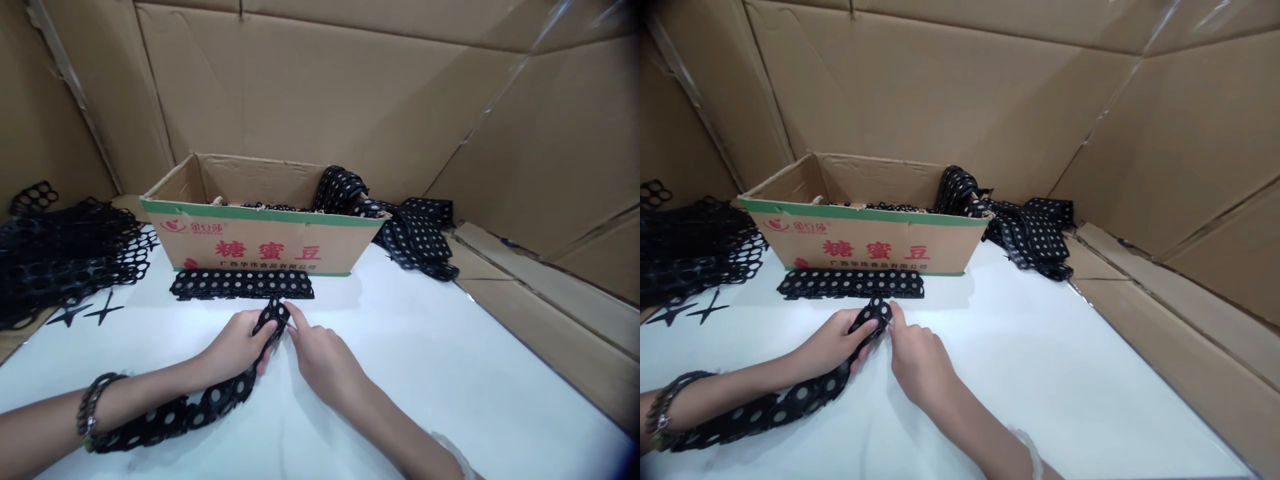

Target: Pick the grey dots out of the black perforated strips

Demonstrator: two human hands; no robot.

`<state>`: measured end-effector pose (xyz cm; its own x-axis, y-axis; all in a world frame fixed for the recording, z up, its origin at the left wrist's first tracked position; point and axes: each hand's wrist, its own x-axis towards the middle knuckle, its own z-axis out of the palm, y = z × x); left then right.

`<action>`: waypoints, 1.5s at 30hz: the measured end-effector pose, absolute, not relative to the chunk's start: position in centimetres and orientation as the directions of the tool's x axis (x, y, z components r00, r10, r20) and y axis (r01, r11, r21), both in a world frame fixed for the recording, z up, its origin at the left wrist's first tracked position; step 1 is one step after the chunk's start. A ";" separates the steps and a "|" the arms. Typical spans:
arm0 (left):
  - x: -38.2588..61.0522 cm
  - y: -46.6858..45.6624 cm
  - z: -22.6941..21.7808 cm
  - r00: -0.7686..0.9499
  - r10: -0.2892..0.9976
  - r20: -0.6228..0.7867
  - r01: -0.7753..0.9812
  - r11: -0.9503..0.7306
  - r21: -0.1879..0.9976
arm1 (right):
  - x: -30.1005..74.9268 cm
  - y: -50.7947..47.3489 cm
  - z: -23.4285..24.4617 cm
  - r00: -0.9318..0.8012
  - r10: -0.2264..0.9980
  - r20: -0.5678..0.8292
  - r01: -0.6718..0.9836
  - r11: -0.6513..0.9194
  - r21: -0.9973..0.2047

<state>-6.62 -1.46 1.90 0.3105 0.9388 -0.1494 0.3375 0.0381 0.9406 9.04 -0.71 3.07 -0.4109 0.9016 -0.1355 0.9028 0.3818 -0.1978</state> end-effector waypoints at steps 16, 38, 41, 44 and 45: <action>-6.8 -1.4 1.8 0.352 0.922 -0.159 0.356 0.025 0.934 | 7.7 -0.7 2.9 -0.358 0.923 -0.145 0.933 0.347 -0.093; -6.9 -0.4 1.6 0.366 0.908 -0.204 0.216 0.130 0.968 | 9.5 1.5 1.9 -0.323 0.946 -0.004 0.716 0.242 -0.654; -6.9 -0.3 1.5 0.350 0.912 -0.215 0.209 0.147 0.967 | 9.3 1.5 1.6 -0.319 0.948 0.010 0.713 0.246 -0.657; -6.8 -0.4 1.5 0.338 0.918 -0.206 0.217 0.137 0.966 | 9.2 1.4 1.4 -0.300 0.954 0.024 0.719 0.243 -0.652; -6.7 -0.5 1.6 0.334 0.921 -0.200 0.229 0.126 0.965 | 9.1 1.4 1.4 -0.296 0.955 0.026 0.723 0.242 -0.647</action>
